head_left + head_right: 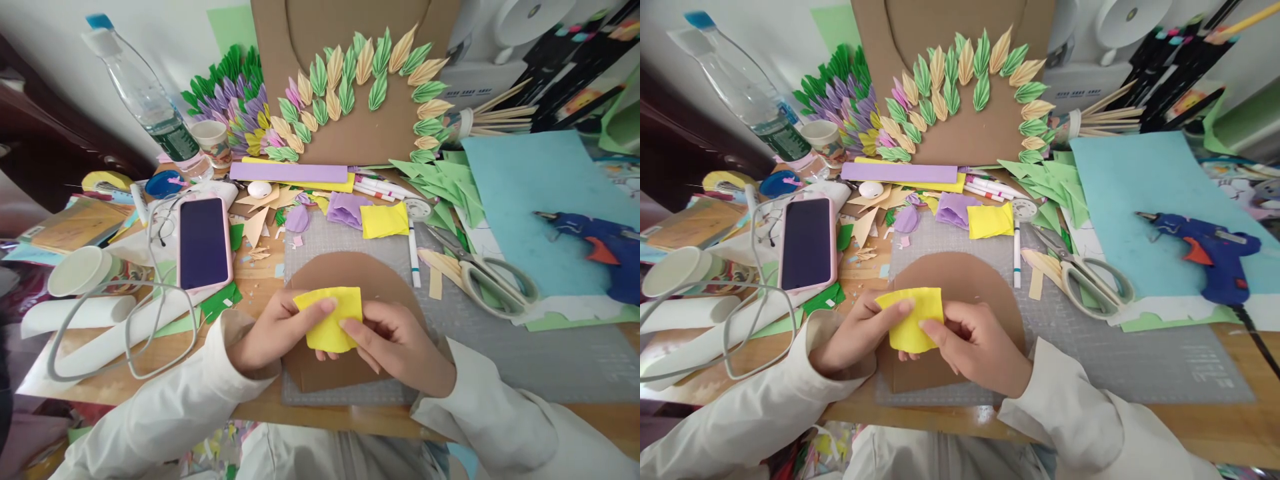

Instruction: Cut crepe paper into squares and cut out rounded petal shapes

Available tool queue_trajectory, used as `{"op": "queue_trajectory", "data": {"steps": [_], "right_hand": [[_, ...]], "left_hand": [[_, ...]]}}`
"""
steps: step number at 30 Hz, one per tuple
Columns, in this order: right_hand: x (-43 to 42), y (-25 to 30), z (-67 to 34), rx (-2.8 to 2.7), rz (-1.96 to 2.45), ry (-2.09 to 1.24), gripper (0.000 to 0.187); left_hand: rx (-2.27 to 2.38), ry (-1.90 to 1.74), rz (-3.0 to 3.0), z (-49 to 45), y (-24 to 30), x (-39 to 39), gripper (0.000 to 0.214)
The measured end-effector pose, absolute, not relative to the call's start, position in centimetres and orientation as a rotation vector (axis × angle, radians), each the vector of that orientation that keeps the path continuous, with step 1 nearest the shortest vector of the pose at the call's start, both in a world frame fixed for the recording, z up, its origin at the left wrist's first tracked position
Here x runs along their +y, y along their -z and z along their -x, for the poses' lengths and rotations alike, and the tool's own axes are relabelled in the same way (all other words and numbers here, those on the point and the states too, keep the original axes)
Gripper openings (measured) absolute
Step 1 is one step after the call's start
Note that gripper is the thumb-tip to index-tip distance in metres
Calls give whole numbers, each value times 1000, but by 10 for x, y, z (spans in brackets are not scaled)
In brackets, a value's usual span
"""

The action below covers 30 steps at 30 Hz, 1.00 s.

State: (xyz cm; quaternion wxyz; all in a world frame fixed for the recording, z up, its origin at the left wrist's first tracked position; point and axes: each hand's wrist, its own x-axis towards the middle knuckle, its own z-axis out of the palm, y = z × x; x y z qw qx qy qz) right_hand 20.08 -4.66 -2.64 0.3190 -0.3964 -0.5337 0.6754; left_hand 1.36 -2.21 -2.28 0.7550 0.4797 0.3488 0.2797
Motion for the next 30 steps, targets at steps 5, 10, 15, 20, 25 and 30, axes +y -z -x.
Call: {"op": "queue_trajectory", "data": {"steps": [5,10,15,20,25,30], "right_hand": [[-48,23,-205,-1378,1087,-1597,32],[-48,20,-207,-1409,1038,-1582,30],[-45,24,-208,-1393,909,-1720,34],[-48,28,-206,-1431,754,-1773,19],[-51,28,-204,-1436,760,-1745,9],[-50,30,-203,-1414,758,-1696,9]], "left_hand": [[777,-583,-1130,-14,17,-20,31],[798,-652,-1167,-15,19,-24,39],[884,-720,-1096,-14,24,-27,50],[833,-660,-819,-21,26,-29,53],[803,-574,-656,-26,26,-30,52],[776,-590,-640,-25,28,-31,52]]}}
